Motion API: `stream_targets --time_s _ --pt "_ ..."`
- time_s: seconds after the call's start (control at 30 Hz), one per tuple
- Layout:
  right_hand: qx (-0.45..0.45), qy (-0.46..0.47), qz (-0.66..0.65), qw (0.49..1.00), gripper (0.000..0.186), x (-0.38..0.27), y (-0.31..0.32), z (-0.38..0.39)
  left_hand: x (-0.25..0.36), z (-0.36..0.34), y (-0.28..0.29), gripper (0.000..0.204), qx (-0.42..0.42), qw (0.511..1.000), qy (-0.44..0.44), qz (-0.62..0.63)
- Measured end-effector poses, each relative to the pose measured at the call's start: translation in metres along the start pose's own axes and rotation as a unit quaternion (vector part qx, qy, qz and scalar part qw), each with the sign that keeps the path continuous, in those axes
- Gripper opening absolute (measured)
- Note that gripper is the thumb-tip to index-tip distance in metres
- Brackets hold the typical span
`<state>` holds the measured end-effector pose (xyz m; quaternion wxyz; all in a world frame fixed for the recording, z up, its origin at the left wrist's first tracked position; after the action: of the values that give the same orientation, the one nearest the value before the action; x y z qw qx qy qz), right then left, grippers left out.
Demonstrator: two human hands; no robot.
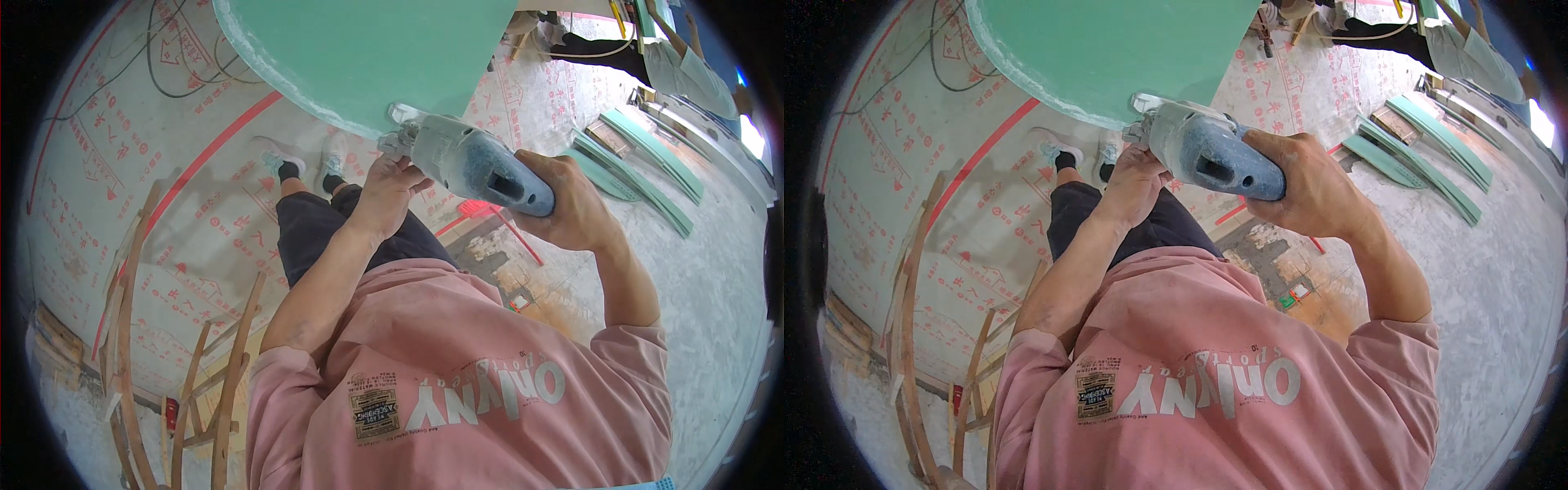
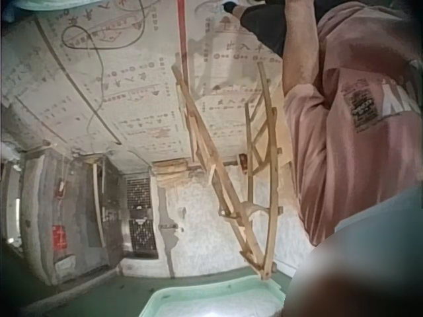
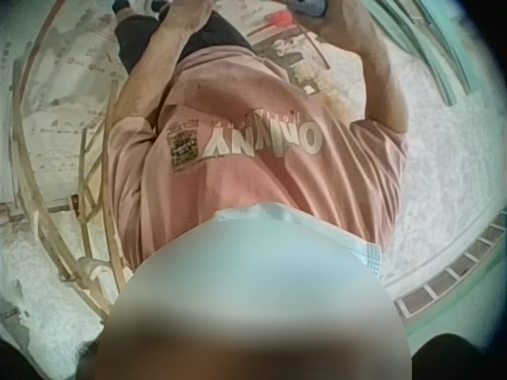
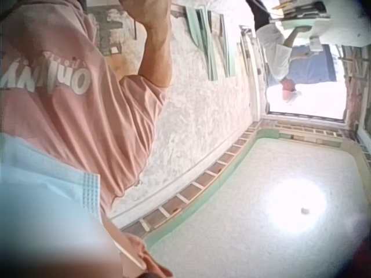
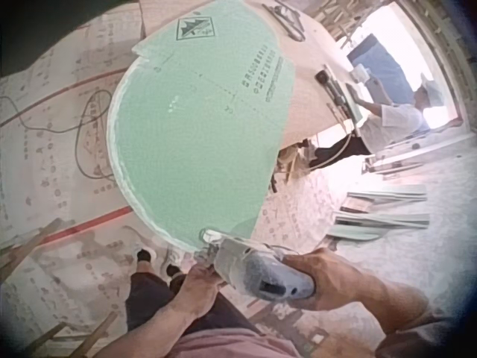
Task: Cutting a curved shape out of a moisture-resistant green drywall board using an electric jigsaw.
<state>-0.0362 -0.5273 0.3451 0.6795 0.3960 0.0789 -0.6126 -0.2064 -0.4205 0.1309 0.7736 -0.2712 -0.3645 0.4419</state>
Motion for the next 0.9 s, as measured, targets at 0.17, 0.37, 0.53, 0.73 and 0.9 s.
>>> stream_targets --time_s 0.17,0.37,0.53,0.73,0.9 --pt "0.006 0.017 0.003 1.0 0.027 -0.003 -0.002 -0.001 -0.003 -0.002 0.005 0.029 -0.031 0.999 0.006 0.009" --pt "0.009 0.027 0.011 1.0 0.03 -0.001 -0.003 -0.001 -0.004 -0.002 0.004 0.031 -0.03 0.999 0.006 0.017" --pt "0.031 0.051 0.016 0.998 0.03 -0.005 -0.005 -0.002 -0.007 -0.003 0.004 0.031 -0.057 0.997 -0.025 0.05" --pt "0.001 -0.001 -0.005 1.0 0.034 -0.01 -0.003 -0.003 -0.001 0.0 -0.001 0.032 -0.032 0.997 -0.004 0.066" --pt "-0.009 -0.022 -0.01 1.0 0.033 -0.018 -0.002 -0.005 0.0 -0.001 0.001 0.032 -0.042 0.997 -0.003 0.066"
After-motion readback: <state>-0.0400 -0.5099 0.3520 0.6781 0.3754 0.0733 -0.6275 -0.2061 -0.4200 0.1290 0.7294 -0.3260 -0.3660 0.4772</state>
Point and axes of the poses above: each hand's wrist, its own z-axis away from the middle knuckle, its own y-axis out of the back of the hand, x = y × z, the point moved 1 cm from there along -z, towards the middle knuckle, and after that the axes turned 8 degrees about -z, right-handed, at the moved point
